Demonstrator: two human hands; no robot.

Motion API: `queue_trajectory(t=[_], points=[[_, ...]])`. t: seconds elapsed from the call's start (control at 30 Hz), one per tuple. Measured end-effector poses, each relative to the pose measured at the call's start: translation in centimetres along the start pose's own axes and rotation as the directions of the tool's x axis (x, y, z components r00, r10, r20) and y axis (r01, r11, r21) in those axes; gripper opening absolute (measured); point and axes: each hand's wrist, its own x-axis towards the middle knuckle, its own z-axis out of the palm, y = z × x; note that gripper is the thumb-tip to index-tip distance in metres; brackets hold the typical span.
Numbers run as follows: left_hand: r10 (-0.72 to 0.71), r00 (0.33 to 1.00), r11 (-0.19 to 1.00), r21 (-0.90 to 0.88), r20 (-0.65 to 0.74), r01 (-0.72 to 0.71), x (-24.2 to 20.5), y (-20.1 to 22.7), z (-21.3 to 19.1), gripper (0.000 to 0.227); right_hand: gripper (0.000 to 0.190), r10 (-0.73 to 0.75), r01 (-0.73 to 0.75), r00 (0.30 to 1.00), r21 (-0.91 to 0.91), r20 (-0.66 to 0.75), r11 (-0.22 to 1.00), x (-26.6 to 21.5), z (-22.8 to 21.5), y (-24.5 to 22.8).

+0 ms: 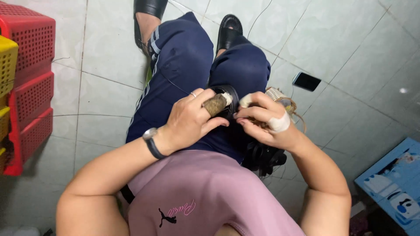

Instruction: Hand-sewing the sole of a black sandal using a needle and thread in a workshop.

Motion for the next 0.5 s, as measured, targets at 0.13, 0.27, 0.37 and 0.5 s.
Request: queue_trajectory(t=[0.13, 0.27, 0.37, 0.5], points=[[-0.097, 0.968, 0.985, -0.115, 0.229, 0.126, 1.7, 2.1, -4.8, 0.031, 0.012, 0.033, -0.028, 0.999, 0.35, -0.009, 0.936, -0.2, -0.8, -0.8], [-0.236, 0.869, 0.908, -0.219, 0.435, 0.356, 2.4, 3.0, -5.9, 0.02, 0.02, 0.151, -0.142, 0.987, 0.129, -0.063, 0.982, 0.8, -1.5, -1.6], [-0.228, 0.857, 0.906, -0.222, 0.461, 0.361, 2.5, 3.2, -5.9, 0.018, 0.017, 0.221, -0.218, 0.974, 0.056, -0.044, 0.974, 0.6, -0.6, -1.8], [-0.232, 0.852, 0.903, -0.22, 0.47, 0.368, 2.4, 2.8, -6.1, 0.017, 0.007, 0.2, -0.198, 0.98, 0.251, 0.019, 0.948, 0.4, -0.7, -1.5]])
